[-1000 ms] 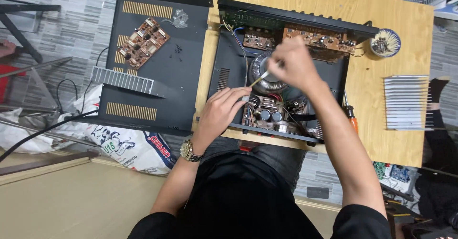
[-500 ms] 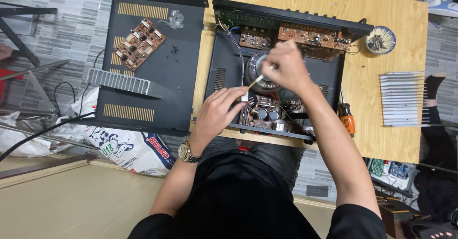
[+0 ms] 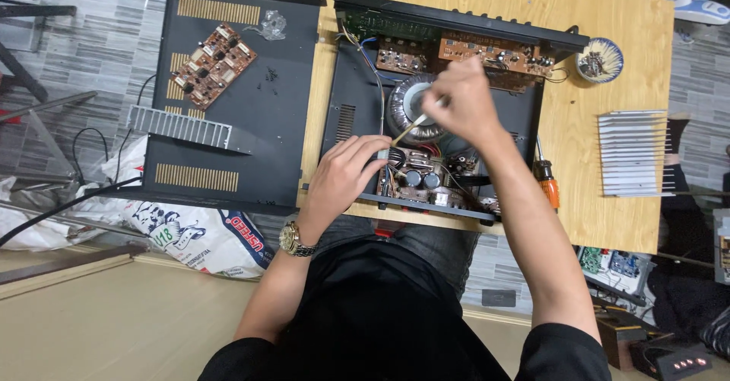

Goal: Cleaning dust from the internal components of an amplifier using a brush and repositioning a heatsink

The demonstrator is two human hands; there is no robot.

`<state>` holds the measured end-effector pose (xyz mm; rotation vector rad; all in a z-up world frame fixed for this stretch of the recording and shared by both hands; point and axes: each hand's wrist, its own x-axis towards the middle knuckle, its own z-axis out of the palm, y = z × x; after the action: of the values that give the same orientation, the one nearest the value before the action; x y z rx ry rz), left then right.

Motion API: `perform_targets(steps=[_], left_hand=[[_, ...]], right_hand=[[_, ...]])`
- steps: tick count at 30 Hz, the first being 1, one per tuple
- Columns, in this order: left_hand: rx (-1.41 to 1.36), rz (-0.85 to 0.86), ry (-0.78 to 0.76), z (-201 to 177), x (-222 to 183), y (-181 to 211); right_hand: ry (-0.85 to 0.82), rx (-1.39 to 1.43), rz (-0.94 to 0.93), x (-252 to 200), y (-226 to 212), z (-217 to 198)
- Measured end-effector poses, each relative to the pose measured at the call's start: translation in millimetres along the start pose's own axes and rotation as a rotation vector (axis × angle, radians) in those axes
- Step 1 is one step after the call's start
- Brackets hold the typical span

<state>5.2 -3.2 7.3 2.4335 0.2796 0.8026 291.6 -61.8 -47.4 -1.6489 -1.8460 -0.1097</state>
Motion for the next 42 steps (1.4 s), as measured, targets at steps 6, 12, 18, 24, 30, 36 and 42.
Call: perform_targets(steps=[6, 12, 18, 24, 30, 36, 42], left_hand=[[0.021, 0.009, 0.026, 3, -3, -3], [0.001, 0.025, 0.008, 0, 0, -2], [0.011, 0.011, 0.021, -3, 1, 3], [0.013, -0.027, -0.022, 0, -3, 0], [0.059, -0.052, 0.049, -1, -2, 3], [0.120, -0.018, 0.081, 7, -7, -8], [0.141, -0.018, 0.061, 11, -10, -11]], right_hand=[[-0.010, 0.029, -0.027, 9, -19, 9], [0.013, 0.005, -0.018, -8, 14, -2], [-0.011, 0.049, -0.137, 7, -32, 12], [-0.010, -0.234, 0.065, 3, -5, -35], [-0.168, -0.600, 0.148, -26, -19, -56], [-0.446, -0.654, 0.203, -63, -79, -68], [-0.641, -0.578, 0.209, -58, -114, -74]])
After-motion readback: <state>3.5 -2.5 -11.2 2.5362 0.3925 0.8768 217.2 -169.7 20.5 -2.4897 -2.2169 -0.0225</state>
